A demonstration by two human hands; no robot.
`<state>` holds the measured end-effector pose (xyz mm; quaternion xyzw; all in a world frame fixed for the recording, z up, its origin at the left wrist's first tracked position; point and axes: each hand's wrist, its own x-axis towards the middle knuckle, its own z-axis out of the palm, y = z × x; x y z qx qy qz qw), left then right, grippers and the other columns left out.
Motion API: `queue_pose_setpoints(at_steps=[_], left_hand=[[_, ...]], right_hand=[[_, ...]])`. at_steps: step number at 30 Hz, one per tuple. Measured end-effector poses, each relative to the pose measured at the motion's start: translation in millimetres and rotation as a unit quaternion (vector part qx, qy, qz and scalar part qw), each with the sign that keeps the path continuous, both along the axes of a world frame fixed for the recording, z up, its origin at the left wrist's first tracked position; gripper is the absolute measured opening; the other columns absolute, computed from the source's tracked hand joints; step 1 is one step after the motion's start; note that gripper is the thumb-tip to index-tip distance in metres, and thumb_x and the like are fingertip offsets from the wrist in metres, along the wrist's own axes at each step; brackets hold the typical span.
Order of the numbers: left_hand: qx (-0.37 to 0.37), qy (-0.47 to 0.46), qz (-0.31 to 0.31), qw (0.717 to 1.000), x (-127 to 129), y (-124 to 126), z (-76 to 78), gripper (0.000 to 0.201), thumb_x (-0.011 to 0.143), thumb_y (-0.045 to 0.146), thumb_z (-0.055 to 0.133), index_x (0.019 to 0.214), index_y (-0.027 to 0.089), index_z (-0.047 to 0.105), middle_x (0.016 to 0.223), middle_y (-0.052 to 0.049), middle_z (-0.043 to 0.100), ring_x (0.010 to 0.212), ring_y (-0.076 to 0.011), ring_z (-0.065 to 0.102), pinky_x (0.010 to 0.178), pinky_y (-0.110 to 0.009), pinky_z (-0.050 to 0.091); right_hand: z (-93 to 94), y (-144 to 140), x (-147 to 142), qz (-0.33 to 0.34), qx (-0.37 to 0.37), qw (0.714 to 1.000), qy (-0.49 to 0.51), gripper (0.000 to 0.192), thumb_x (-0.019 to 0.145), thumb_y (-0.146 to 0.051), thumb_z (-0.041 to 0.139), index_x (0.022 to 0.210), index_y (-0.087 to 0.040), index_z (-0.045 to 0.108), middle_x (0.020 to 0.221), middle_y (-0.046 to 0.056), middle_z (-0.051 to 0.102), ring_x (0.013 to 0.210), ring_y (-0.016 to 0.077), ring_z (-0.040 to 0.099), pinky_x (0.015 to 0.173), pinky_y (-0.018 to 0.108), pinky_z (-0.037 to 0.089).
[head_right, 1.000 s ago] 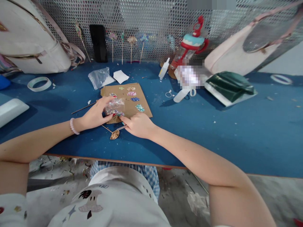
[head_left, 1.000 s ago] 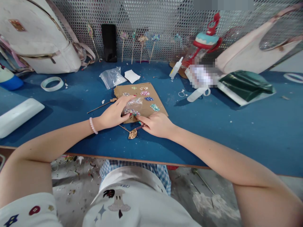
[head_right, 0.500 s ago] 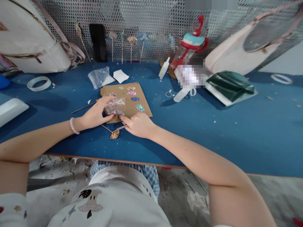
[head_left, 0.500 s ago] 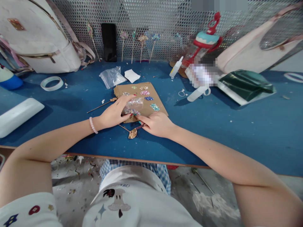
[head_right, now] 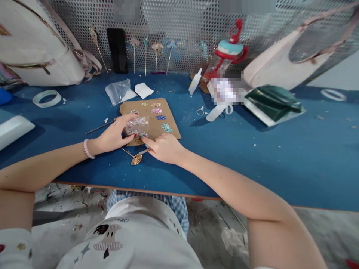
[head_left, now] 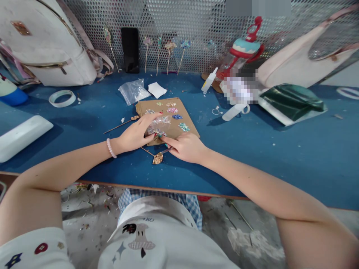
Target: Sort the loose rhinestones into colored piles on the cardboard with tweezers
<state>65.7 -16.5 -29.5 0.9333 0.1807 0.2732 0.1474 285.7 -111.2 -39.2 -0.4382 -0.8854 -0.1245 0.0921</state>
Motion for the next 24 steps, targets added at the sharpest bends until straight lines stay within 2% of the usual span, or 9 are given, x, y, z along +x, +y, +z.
queue_pose_setpoints(at_steps=[7, 13, 24], left_hand=[[-0.007, 0.000, 0.005, 1.000, 0.0, 0.1, 0.8, 0.067, 0.086, 0.015, 0.058, 0.147, 0.022, 0.031, 0.148, -0.009, 0.046, 0.138, -0.0255, 0.045, 0.117, -0.040, 0.040], [-0.022, 0.022, 0.012, 0.999, -0.4, 1.5, 2.2, 0.066, 0.086, 0.014, 0.055, 0.148, 0.022, 0.032, 0.149, -0.008, 0.046, 0.137, -0.0256, 0.047, 0.115, -0.040, 0.042], [-0.019, 0.014, 0.011, 1.000, 1.4, 3.4, 3.9, 0.066, 0.087, 0.016, 0.056, 0.148, 0.020, 0.031, 0.150, -0.008, 0.045, 0.140, -0.0256, 0.042, 0.120, -0.041, 0.037]], right_hand=[[-3.9, 1.0, 1.3, 0.002, 0.009, 1.000, -0.004, 0.041, 0.091, -0.023, 0.043, 0.122, -0.012, 0.066, 0.058, 0.005, 0.068, 0.050, 0.0143, 0.052, 0.053, 0.030, 0.032], [-7.9, 1.1, 2.7, 0.017, 0.048, 0.999, 0.016, 0.038, 0.094, -0.023, 0.040, 0.116, -0.015, 0.070, 0.056, 0.004, 0.066, 0.049, 0.0138, 0.052, 0.053, 0.030, 0.031], [-4.6, 0.5, 1.7, 0.008, 0.037, 0.999, 0.000, 0.038, 0.090, -0.023, 0.044, 0.116, -0.014, 0.071, 0.057, 0.005, 0.067, 0.050, 0.0148, 0.054, 0.054, 0.029, 0.030]])
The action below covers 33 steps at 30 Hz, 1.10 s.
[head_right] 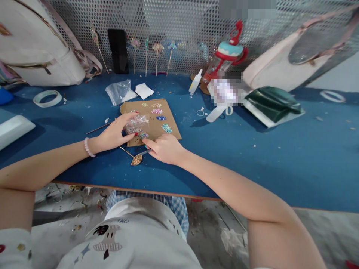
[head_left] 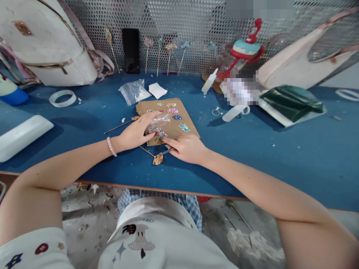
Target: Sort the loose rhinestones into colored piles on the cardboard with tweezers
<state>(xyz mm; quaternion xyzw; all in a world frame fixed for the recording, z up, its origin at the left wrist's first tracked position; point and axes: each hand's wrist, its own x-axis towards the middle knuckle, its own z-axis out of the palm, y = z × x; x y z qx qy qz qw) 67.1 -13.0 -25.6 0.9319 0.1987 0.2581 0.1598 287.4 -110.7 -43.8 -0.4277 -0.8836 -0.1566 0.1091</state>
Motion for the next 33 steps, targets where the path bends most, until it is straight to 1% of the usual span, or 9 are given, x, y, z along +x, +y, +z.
queue_pose_setpoints(at_steps=[4, 8, 14, 17, 25, 29, 33], left_hand=[[0.003, 0.012, 0.001, 1.000, 0.3, 0.0, -0.2, 0.064, 0.086, 0.013, 0.051, 0.147, 0.021, 0.032, 0.149, -0.008, 0.046, 0.139, -0.0257, 0.043, 0.119, -0.042, 0.038], [0.005, 0.004, -0.010, 1.000, -0.1, -0.4, -0.2, 0.065, 0.085, 0.011, 0.050, 0.147, 0.020, 0.032, 0.149, -0.009, 0.046, 0.138, -0.0245, 0.045, 0.117, -0.039, 0.040], [-0.008, 0.013, 0.004, 1.000, -0.5, -1.3, 0.7, 0.064, 0.087, 0.017, 0.054, 0.147, 0.021, 0.033, 0.149, -0.009, 0.046, 0.139, -0.0261, 0.044, 0.118, -0.041, 0.039], [-0.010, 0.019, 0.013, 1.000, -0.6, -1.1, 0.0, 0.065, 0.087, 0.016, 0.054, 0.148, 0.022, 0.033, 0.150, -0.008, 0.045, 0.139, -0.0266, 0.043, 0.118, -0.042, 0.039], [-0.016, 0.020, 0.010, 1.000, -0.4, -1.1, -0.7, 0.063, 0.088, 0.013, 0.050, 0.148, 0.020, 0.033, 0.148, -0.009, 0.047, 0.137, -0.0259, 0.047, 0.116, -0.041, 0.041], [-0.017, 0.008, 0.005, 1.000, -0.1, -1.0, -0.1, 0.061, 0.089, 0.017, 0.053, 0.147, 0.019, 0.033, 0.149, -0.010, 0.046, 0.138, -0.0262, 0.045, 0.116, -0.040, 0.041], [-0.015, 0.006, 0.004, 1.000, -0.5, -0.7, -0.1, 0.063, 0.088, 0.018, 0.056, 0.147, 0.020, 0.033, 0.150, -0.008, 0.045, 0.140, -0.0263, 0.042, 0.119, -0.041, 0.038]], right_hand=[[1.4, -0.2, -0.8, -0.003, -0.007, 1.000, 0.001, 0.038, 0.090, -0.022, 0.045, 0.117, -0.014, 0.070, 0.058, 0.005, 0.068, 0.051, 0.0149, 0.054, 0.053, 0.029, 0.029], [1.8, -0.2, -0.9, 0.003, -0.012, 1.000, 0.008, 0.038, 0.091, -0.023, 0.043, 0.117, -0.013, 0.070, 0.058, 0.005, 0.068, 0.050, 0.0149, 0.054, 0.054, 0.029, 0.031], [1.0, 0.0, -0.3, -0.001, -0.019, 1.000, 0.013, 0.039, 0.091, -0.023, 0.042, 0.117, -0.013, 0.069, 0.059, 0.005, 0.067, 0.050, 0.0147, 0.053, 0.053, 0.030, 0.032], [1.2, 0.0, -0.1, -0.005, -0.018, 1.000, 0.009, 0.039, 0.091, -0.023, 0.043, 0.117, -0.014, 0.069, 0.057, 0.005, 0.066, 0.050, 0.0143, 0.051, 0.053, 0.029, 0.031], [1.9, -0.2, -0.3, -0.011, -0.017, 1.000, -0.006, 0.039, 0.093, -0.026, 0.041, 0.117, -0.013, 0.070, 0.057, 0.005, 0.066, 0.050, 0.0151, 0.053, 0.053, 0.030, 0.029], [3.2, -0.6, -0.6, -0.007, -0.024, 1.000, -0.007, 0.039, 0.093, -0.025, 0.042, 0.116, -0.013, 0.070, 0.058, 0.006, 0.067, 0.051, 0.0151, 0.053, 0.054, 0.029, 0.031], [3.9, -0.9, -1.1, -0.009, -0.022, 1.000, -0.003, 0.038, 0.092, -0.024, 0.043, 0.116, -0.014, 0.069, 0.059, 0.005, 0.067, 0.051, 0.0144, 0.052, 0.054, 0.029, 0.031]])
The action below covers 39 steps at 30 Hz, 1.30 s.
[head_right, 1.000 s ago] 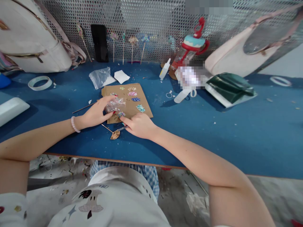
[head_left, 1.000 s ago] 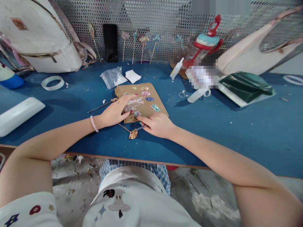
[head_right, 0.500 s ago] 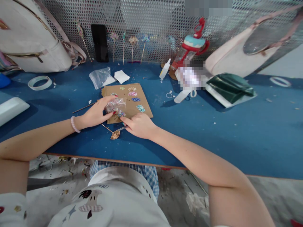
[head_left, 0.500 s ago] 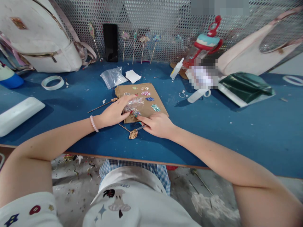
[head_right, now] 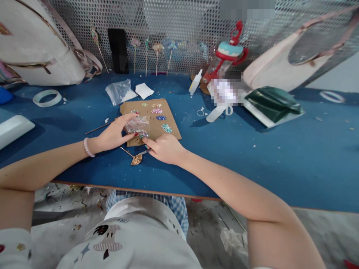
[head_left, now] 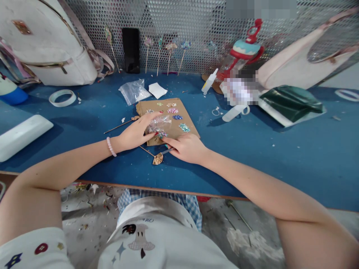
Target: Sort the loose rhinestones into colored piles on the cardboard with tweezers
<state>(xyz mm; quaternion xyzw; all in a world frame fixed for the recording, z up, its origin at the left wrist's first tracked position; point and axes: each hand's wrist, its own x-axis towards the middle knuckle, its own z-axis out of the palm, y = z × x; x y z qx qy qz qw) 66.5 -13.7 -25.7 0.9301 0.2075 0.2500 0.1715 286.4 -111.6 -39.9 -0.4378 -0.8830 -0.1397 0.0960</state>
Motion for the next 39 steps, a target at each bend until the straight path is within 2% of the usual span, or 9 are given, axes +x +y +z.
queue_pose_setpoints(at_steps=[6, 14, 20, 26, 33, 39], left_hand=[[-0.003, 0.007, -0.003, 1.000, -0.5, 0.0, -0.6, 0.063, 0.086, 0.013, 0.051, 0.147, 0.019, 0.034, 0.147, -0.009, 0.048, 0.136, -0.0254, 0.048, 0.114, -0.040, 0.044], [-0.014, 0.009, 0.007, 1.000, 0.0, -0.8, 0.7, 0.062, 0.088, 0.021, 0.055, 0.147, 0.021, 0.035, 0.147, -0.009, 0.049, 0.135, -0.0266, 0.048, 0.114, -0.040, 0.044], [-0.001, 0.011, 0.000, 1.000, -1.0, -0.9, 0.1, 0.063, 0.087, 0.013, 0.052, 0.147, 0.019, 0.035, 0.146, -0.010, 0.049, 0.134, -0.0265, 0.049, 0.113, -0.040, 0.044], [-0.011, 0.012, 0.008, 1.000, -0.2, -0.7, 0.6, 0.062, 0.088, 0.020, 0.056, 0.147, 0.021, 0.035, 0.148, -0.009, 0.047, 0.136, -0.0267, 0.047, 0.115, -0.040, 0.043], [-0.009, 0.002, -0.001, 1.000, -0.4, -0.7, -0.2, 0.060, 0.088, 0.017, 0.053, 0.146, 0.019, 0.035, 0.148, -0.010, 0.048, 0.136, -0.0260, 0.048, 0.113, -0.038, 0.044], [-0.025, -0.012, 0.014, 1.000, 1.0, -1.1, 3.5, 0.063, 0.087, 0.024, 0.061, 0.144, 0.019, 0.036, 0.148, -0.011, 0.047, 0.137, -0.0273, 0.046, 0.116, -0.041, 0.041]], right_hand=[[-1.3, 0.4, 0.4, -0.001, 0.004, 1.000, 0.001, 0.039, 0.092, -0.025, 0.041, 0.117, -0.014, 0.070, 0.056, 0.005, 0.065, 0.050, 0.0145, 0.051, 0.054, 0.029, 0.029], [-0.7, 0.0, 0.3, 0.000, -0.005, 1.000, 0.007, 0.039, 0.091, -0.024, 0.041, 0.117, -0.013, 0.069, 0.057, 0.005, 0.065, 0.050, 0.0137, 0.050, 0.054, 0.029, 0.030], [-2.4, 0.5, 1.0, 0.007, 0.015, 1.000, 0.009, 0.039, 0.090, -0.023, 0.043, 0.116, -0.013, 0.070, 0.056, 0.005, 0.065, 0.049, 0.0142, 0.051, 0.052, 0.029, 0.028], [-1.0, 0.4, 0.7, 0.002, -0.010, 1.000, 0.016, 0.038, 0.091, -0.024, 0.043, 0.116, -0.013, 0.069, 0.058, 0.005, 0.065, 0.050, 0.0141, 0.051, 0.054, 0.029, 0.031], [-0.8, 0.2, 0.1, 0.000, -0.008, 1.000, 0.010, 0.037, 0.091, -0.024, 0.043, 0.116, -0.013, 0.069, 0.056, 0.004, 0.065, 0.050, 0.0140, 0.051, 0.054, 0.028, 0.030], [-1.6, 0.0, 0.0, 0.003, -0.006, 1.000, 0.017, 0.038, 0.090, -0.023, 0.043, 0.116, -0.012, 0.069, 0.057, 0.005, 0.066, 0.050, 0.0141, 0.052, 0.054, 0.029, 0.030]])
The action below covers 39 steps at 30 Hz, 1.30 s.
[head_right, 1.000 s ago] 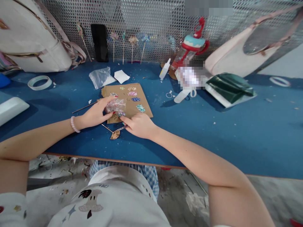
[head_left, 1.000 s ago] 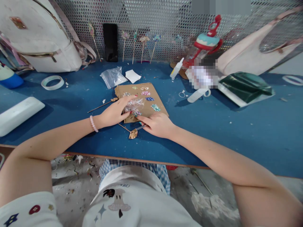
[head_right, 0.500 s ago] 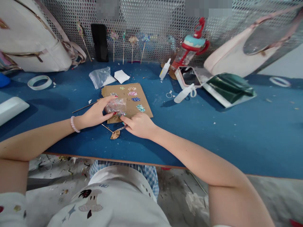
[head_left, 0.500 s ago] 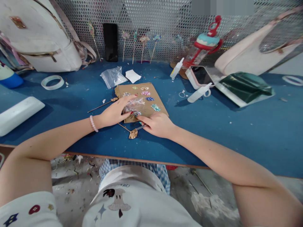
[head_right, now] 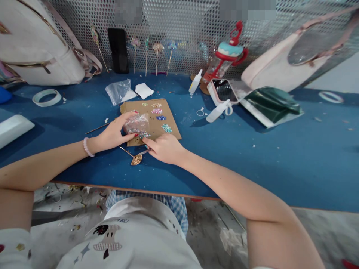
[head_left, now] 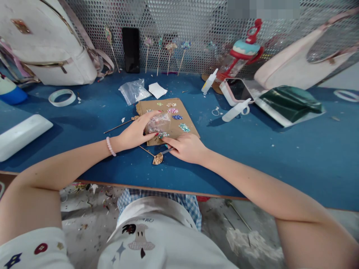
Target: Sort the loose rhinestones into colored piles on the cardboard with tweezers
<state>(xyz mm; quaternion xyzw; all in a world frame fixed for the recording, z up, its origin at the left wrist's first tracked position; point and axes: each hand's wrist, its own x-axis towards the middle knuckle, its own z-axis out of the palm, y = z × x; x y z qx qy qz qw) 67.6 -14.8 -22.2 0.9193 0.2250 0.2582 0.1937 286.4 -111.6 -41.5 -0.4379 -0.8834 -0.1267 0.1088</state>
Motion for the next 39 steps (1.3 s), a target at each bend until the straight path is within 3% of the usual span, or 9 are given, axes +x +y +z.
queue_pose_setpoints(at_steps=[7, 13, 16, 20, 25, 31, 35, 39], left_hand=[[-0.043, -0.043, 0.023, 0.998, -1, 3, -2.2, 0.065, 0.085, 0.025, 0.063, 0.144, 0.021, 0.035, 0.148, -0.011, 0.044, 0.126, -0.0284, 0.054, 0.105, -0.041, 0.051], [-0.135, -0.160, -0.038, 0.977, -1, 10, -11.9, 0.054, 0.091, 0.027, 0.056, 0.142, 0.028, 0.037, 0.144, -0.008, 0.045, 0.117, -0.0237, 0.060, 0.098, -0.037, 0.055], [-0.208, -0.206, -0.054, 0.955, 0, 13, -10.4, 0.052, 0.090, 0.034, 0.062, 0.137, 0.029, 0.041, 0.140, -0.006, 0.049, 0.119, -0.0236, 0.059, 0.100, -0.038, 0.054], [-0.323, -0.264, -0.026, 0.908, 1, 13, -6.0, 0.059, 0.082, 0.043, 0.074, 0.132, 0.031, 0.045, 0.128, -0.004, 0.058, 0.112, -0.0249, 0.062, 0.091, -0.037, 0.057], [-0.448, -0.324, 0.014, 0.833, 2, 12, 0.5, 0.056, 0.078, 0.031, 0.078, 0.125, 0.029, 0.048, 0.114, -0.003, 0.063, 0.104, -0.0226, 0.066, 0.083, -0.034, 0.058], [-0.508, -0.377, 0.045, 0.773, 2, 15, 9.6, 0.037, 0.077, 0.013, 0.073, 0.109, 0.021, 0.056, 0.100, -0.001, 0.067, 0.082, -0.0128, 0.068, 0.077, -0.025, 0.059], [-0.533, -0.401, 0.064, 0.742, 2, 20, 13.8, 0.014, 0.083, 0.019, 0.069, 0.094, 0.019, 0.059, 0.093, 0.000, 0.070, 0.076, -0.0132, 0.069, 0.075, -0.028, 0.059], [-0.507, -0.444, 0.088, 0.733, -5, 33, 19.1, 0.011, 0.085, 0.022, 0.071, 0.085, 0.019, 0.060, 0.084, 0.001, 0.069, 0.075, -0.0130, 0.069, 0.073, -0.028, 0.058]], right_hand=[[-1.1, 1, 1, 0.000, -0.010, 1.000, 0.009, 0.038, 0.091, -0.022, 0.042, 0.116, -0.013, 0.069, 0.058, 0.004, 0.067, 0.049, 0.0131, 0.051, 0.051, 0.028, 0.026], [-1.6, 1, 1, -0.005, -0.001, 1.000, 0.007, 0.037, 0.092, -0.024, 0.042, 0.114, -0.014, 0.069, 0.056, 0.004, 0.065, 0.048, 0.0131, 0.050, 0.052, 0.029, 0.028], [-0.8, 0, 1, 0.002, 0.008, 1.000, 0.004, 0.037, 0.092, -0.023, 0.041, 0.115, -0.014, 0.069, 0.055, 0.004, 0.065, 0.049, 0.0139, 0.052, 0.053, 0.029, 0.029], [-0.1, 0, 0, 0.000, 0.008, 1.000, 0.002, 0.036, 0.090, -0.022, 0.044, 0.115, -0.014, 0.069, 0.058, 0.005, 0.067, 0.051, 0.0144, 0.054, 0.054, 0.029, 0.030], [0.6, 0, -1, -0.010, -0.006, 1.000, -0.004, 0.037, 0.090, -0.024, 0.044, 0.116, -0.014, 0.068, 0.059, 0.004, 0.068, 0.051, 0.0139, 0.053, 0.054, 0.029, 0.029], [0.9, 0, -1, -0.006, -0.016, 1.000, 0.000, 0.037, 0.092, -0.025, 0.042, 0.116, -0.014, 0.068, 0.058, 0.005, 0.066, 0.050, 0.0138, 0.050, 0.054, 0.029, 0.029], [1.7, 0, -1, -0.010, -0.005, 1.000, -0.008, 0.036, 0.091, -0.025, 0.044, 0.115, -0.015, 0.069, 0.056, 0.004, 0.064, 0.050, 0.0136, 0.050, 0.054, 0.029, 0.027], [0.6, -2, -1, -0.016, 0.021, 1.000, -0.001, 0.036, 0.089, -0.022, 0.045, 0.113, -0.016, 0.071, 0.056, 0.003, 0.065, 0.049, 0.0138, 0.051, 0.054, 0.029, 0.029]])
